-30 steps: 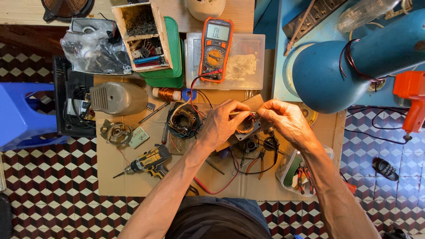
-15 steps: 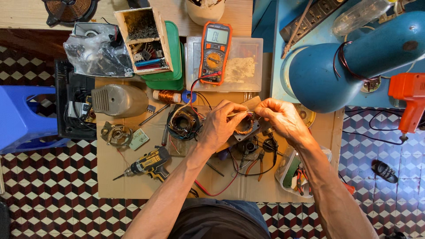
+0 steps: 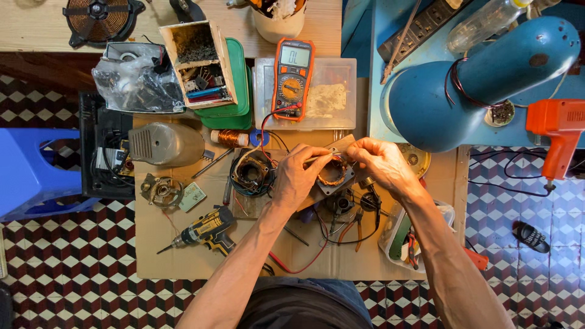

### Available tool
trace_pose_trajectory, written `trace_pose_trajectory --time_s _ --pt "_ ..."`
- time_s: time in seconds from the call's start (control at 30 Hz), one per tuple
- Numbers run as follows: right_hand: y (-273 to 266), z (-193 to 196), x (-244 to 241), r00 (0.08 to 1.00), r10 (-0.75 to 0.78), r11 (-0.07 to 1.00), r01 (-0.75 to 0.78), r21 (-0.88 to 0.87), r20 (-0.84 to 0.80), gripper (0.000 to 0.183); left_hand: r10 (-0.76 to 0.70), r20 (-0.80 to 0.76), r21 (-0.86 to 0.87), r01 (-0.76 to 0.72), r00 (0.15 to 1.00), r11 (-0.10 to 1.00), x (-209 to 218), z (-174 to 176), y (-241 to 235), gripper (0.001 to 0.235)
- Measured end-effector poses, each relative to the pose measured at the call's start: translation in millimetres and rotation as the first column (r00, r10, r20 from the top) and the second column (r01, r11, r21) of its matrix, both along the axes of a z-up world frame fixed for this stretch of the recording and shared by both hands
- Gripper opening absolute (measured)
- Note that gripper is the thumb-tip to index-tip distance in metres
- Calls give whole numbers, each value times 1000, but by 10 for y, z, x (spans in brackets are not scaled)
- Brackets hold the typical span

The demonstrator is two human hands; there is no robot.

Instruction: The person works at a cluttered workbench, manipulating wires and a motor stator. They use a heat gun to apply heat to the component and a multimeter to check electrical continuity. The person also uses a wooden stick to adjust or clean inside the stator.

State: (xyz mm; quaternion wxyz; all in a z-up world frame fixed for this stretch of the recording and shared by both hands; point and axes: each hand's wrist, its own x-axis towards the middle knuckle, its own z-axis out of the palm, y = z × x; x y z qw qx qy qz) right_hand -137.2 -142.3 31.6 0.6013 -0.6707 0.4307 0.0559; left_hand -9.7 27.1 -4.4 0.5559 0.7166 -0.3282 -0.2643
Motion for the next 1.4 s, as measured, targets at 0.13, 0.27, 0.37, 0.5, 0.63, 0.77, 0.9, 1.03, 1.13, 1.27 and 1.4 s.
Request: trace_pose_trajectory --time_s 0.13,0.27,0.37,0.5,0.63,0.77,0.9,1.03,1.13,1.27,1.4 --pt "94 51 -297 960 -251 966 256 -30 122 29 3 -24 13 -2 1000 1000 -1 -7 -10 19" --pt "337 -35 -1034 846 -472 862 502 -71 246 31 3 -55 -13 -4 998 1000 -5 -21 -10 20" --pt "643 -244 -1730 700 -692 710 705 -10 177 29 8 -66 -17 -9 998 1000 -7 -51 0 21" --pt "1097 -472 -2573 562 -820 553 827 -99 109 30 9 -68 -27 -11 998 1000 -27 -78 -66 20" --pt "1343 -480 -2866 490 -865 462 861 -212 105 33 -3 112 -67 10 994 998 6 -107 -6 17" --pt "910 -111 -2883 461 -886 425 760 -492 -52 38 -1 11 -77 2 1000 997 -55 -14 -92 18" --pt "-106 130 -2696 693 -686 283 535 -796 222 41 13 115 -16 -11 993 1000 -61 95 3 19" --pt "-1434 77 -2511 790 -604 269 321 -908 101 68 21 -7 64 -20 1000 998 -67 148 -68 20" --pt "-2119 -85 -2433 759 -615 472 137 -871 -214 95 49 -19 121 -46 999 992 -64 139 -72 20" --pt "-2441 -361 -2395 709 -646 575 208 -791 -283 78 77 -66 150 -66 995 987 -72 96 -108 20" --pt "-2578 -442 -2401 709 -681 506 271 -819 -186 69 98 -44 173 -89 994 981 -81 101 -134 19"
